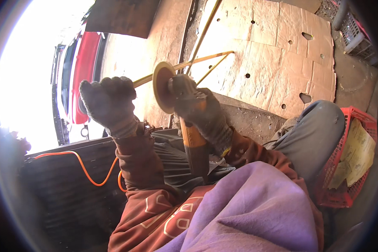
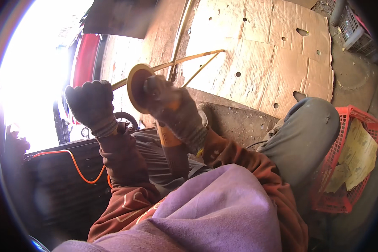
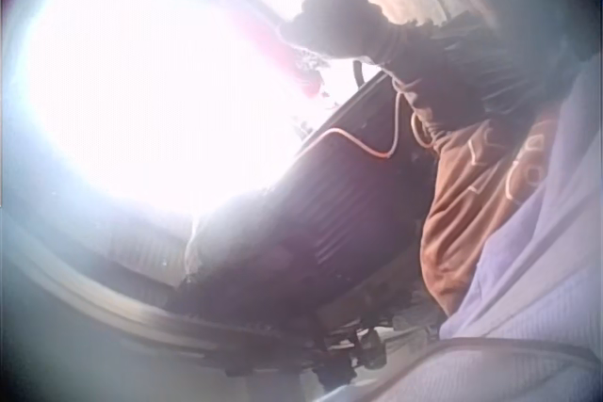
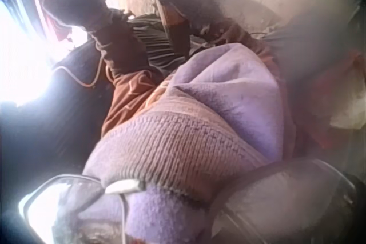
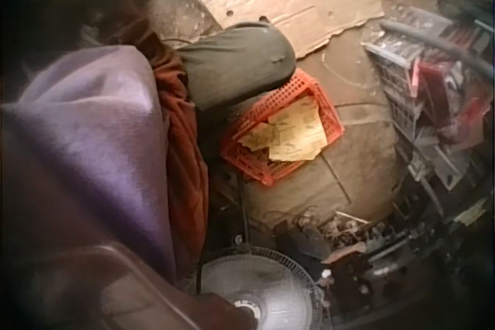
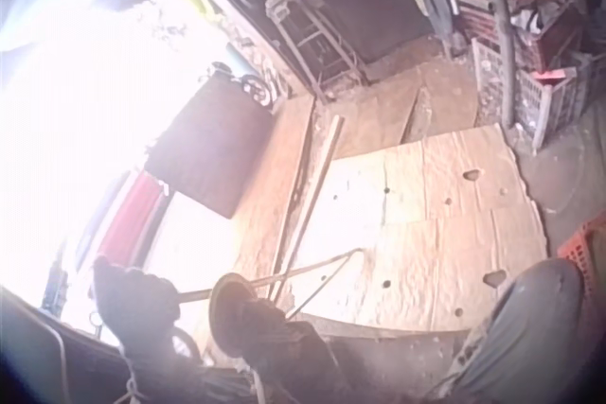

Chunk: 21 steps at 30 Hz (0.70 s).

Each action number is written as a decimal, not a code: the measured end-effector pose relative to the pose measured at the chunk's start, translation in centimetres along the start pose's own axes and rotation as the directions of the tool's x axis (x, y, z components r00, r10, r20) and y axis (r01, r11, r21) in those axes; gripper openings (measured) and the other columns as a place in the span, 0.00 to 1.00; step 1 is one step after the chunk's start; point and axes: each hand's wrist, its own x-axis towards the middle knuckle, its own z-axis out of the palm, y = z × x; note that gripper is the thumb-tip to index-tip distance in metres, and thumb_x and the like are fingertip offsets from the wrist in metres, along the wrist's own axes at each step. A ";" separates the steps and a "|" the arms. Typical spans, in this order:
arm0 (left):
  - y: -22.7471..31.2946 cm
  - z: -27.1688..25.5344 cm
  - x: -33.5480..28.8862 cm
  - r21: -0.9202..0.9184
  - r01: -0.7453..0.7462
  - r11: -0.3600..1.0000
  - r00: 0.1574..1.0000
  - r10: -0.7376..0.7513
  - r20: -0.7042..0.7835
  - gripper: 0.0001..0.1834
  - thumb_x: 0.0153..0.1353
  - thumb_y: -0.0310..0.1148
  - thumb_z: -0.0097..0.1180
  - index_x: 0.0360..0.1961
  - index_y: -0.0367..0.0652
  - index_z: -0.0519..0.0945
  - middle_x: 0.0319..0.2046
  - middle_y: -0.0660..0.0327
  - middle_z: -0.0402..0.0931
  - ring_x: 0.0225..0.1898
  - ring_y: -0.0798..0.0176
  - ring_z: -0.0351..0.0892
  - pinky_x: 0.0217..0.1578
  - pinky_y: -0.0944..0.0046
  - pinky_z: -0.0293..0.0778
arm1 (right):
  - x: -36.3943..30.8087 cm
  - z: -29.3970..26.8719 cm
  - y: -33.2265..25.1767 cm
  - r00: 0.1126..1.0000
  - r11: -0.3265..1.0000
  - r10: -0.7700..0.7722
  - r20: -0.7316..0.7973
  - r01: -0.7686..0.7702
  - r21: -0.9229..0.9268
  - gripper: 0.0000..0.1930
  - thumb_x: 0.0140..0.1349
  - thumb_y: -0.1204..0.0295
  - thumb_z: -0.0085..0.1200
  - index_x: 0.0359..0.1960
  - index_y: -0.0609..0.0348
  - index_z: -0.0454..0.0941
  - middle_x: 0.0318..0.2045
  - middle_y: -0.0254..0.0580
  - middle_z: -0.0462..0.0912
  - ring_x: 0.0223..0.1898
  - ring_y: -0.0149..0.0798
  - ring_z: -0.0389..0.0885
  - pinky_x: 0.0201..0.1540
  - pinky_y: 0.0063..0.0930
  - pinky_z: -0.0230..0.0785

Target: The person uses a handheld angle grinder to grind the ends of metal rods while sitting on the floor.

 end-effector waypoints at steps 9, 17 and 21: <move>0.8 -0.1 0.1 -0.002 0.036 0.999 0.977 -0.034 0.211 0.17 0.72 0.39 0.34 0.24 0.48 0.62 0.16 0.61 0.58 0.16 0.61 0.56 0.21 0.56 0.61 | 1.4 -3.4 -0.6 0.996 0.987 -0.058 -0.069 0.047 -0.152 0.11 0.60 0.71 0.64 0.37 0.68 0.80 0.27 0.41 0.83 0.25 0.29 0.81 0.30 0.22 0.79; 0.8 -0.6 -0.6 -0.013 0.057 0.998 0.952 -0.050 0.302 0.16 0.70 0.38 0.39 0.22 0.50 0.61 0.18 0.64 0.56 0.20 0.62 0.56 0.28 0.58 0.61 | -0.4 -0.5 -0.3 0.986 0.908 -0.140 0.090 0.164 -0.385 0.18 0.56 0.72 0.67 0.44 0.67 0.73 0.35 0.46 0.83 0.31 0.34 0.83 0.30 0.26 0.78; 0.9 -0.2 -1.2 0.024 0.048 0.999 0.919 -0.054 0.390 0.17 0.69 0.37 0.42 0.21 0.50 0.61 0.19 0.65 0.56 0.22 0.63 0.57 0.31 0.58 0.62 | 0.9 -2.3 -1.5 0.996 0.980 0.067 -0.059 -0.077 -0.183 0.15 0.56 0.71 0.69 0.40 0.62 0.76 0.29 0.38 0.82 0.27 0.28 0.81 0.29 0.22 0.75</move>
